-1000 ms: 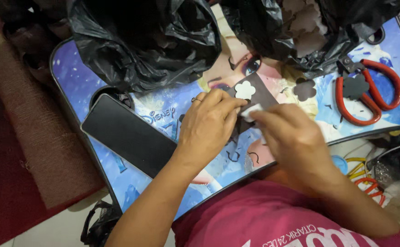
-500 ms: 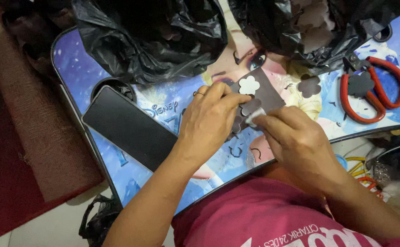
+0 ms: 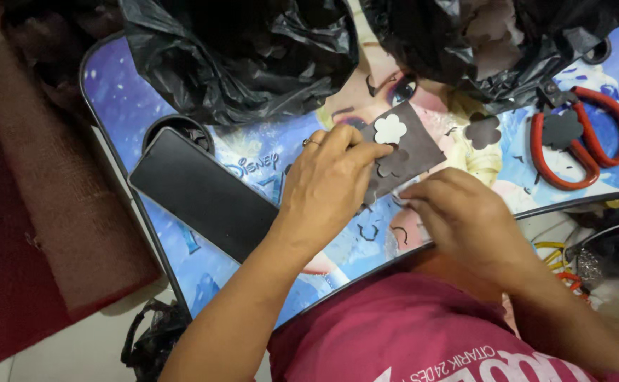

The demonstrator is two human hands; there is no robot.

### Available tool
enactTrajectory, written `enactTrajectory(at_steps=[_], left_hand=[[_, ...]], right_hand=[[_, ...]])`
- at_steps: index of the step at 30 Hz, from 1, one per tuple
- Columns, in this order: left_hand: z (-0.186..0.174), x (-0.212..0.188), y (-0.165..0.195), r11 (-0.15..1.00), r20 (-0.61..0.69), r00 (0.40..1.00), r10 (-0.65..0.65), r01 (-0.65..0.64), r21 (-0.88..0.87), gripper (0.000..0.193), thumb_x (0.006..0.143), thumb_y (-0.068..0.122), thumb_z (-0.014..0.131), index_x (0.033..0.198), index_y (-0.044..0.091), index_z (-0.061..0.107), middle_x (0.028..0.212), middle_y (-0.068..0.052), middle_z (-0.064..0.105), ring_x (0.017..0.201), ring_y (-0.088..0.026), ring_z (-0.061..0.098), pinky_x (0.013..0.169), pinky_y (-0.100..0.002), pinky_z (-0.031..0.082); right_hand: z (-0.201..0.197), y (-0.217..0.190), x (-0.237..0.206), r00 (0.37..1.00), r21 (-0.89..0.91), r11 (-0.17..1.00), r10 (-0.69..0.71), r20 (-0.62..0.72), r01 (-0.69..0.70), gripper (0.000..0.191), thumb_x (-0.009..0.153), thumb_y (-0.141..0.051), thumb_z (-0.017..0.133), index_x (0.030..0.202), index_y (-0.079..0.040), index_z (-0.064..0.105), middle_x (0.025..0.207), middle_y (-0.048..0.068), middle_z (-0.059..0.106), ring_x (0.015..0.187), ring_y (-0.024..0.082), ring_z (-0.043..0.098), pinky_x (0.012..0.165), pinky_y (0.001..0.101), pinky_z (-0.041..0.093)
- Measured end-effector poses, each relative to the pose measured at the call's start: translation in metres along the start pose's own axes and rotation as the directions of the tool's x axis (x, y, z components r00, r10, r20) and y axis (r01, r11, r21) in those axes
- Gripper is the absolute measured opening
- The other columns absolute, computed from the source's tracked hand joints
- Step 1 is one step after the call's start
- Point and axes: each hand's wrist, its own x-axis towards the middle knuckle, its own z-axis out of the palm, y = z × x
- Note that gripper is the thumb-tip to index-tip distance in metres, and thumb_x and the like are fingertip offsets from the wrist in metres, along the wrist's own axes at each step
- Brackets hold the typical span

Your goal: The person handles dark brown paper cutouts shaped like flowers, separates them, and uses red-handled scissors to trim the edges of one piece. The person places trimmed pieces on a Frozen-themed table and continues cutting additional shapes.

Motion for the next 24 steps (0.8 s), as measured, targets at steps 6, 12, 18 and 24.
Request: enactTrajectory(at_steps=[6,12,18,24], left_hand=[[0.004,0.005,0.0,0.999,-0.039,0.998,0.053,-0.053,0.01,0.019,0.09,0.016,0.077,0.109,0.017,0.075,0.098,-0.002,0.062,0.093,-0.027,0.059,0.085,-0.041,0.052],[0.006,0.008,-0.003,0.99,0.011,0.992,0.13,-0.13,0.062,0.032,0.089,0.013,0.075,0.121,0.015,0.075,0.099,-0.004,0.062,0.092,-0.027,0.059,0.082,-0.039,0.052],[0.005,0.009,-0.002,0.998,0.018,0.999,0.046,-0.046,0.034,0.032,0.088,0.015,0.076,0.12,0.019,0.075,0.099,-0.001,0.064,0.089,-0.026,0.06,0.08,-0.038,0.052],[0.005,0.007,-0.003,0.995,0.012,0.997,0.082,-0.082,0.061,0.033,0.09,0.014,0.076,0.123,0.016,0.074,0.1,-0.002,0.063,0.092,-0.026,0.059,0.081,-0.039,0.052]], right_hand=[[-0.017,0.041,-0.027,0.844,0.803,0.432,0.514,0.155,-0.411,0.015,0.098,-0.005,0.063,0.111,0.001,0.067,0.11,0.011,0.071,0.091,0.016,0.063,0.078,0.0293,0.051],[-0.017,0.039,-0.026,0.869,0.9,0.327,0.485,0.101,-0.287,0.016,0.097,-0.01,0.064,0.111,-0.002,0.065,0.106,0.013,0.074,0.094,0.021,0.071,0.08,0.0357,0.059],[0.014,0.013,0.025,0.959,-0.139,0.986,-0.124,-0.253,0.091,0.026,0.088,0.001,0.074,0.114,-0.002,0.072,0.099,0.013,0.065,0.09,0.028,0.065,0.077,0.0368,0.053],[0.01,0.011,0.022,0.959,-0.325,0.929,-0.238,-0.156,0.178,0.032,0.085,0.006,0.073,0.116,-0.001,0.072,0.093,0.012,0.063,0.083,0.029,0.062,0.072,0.0403,0.052]])
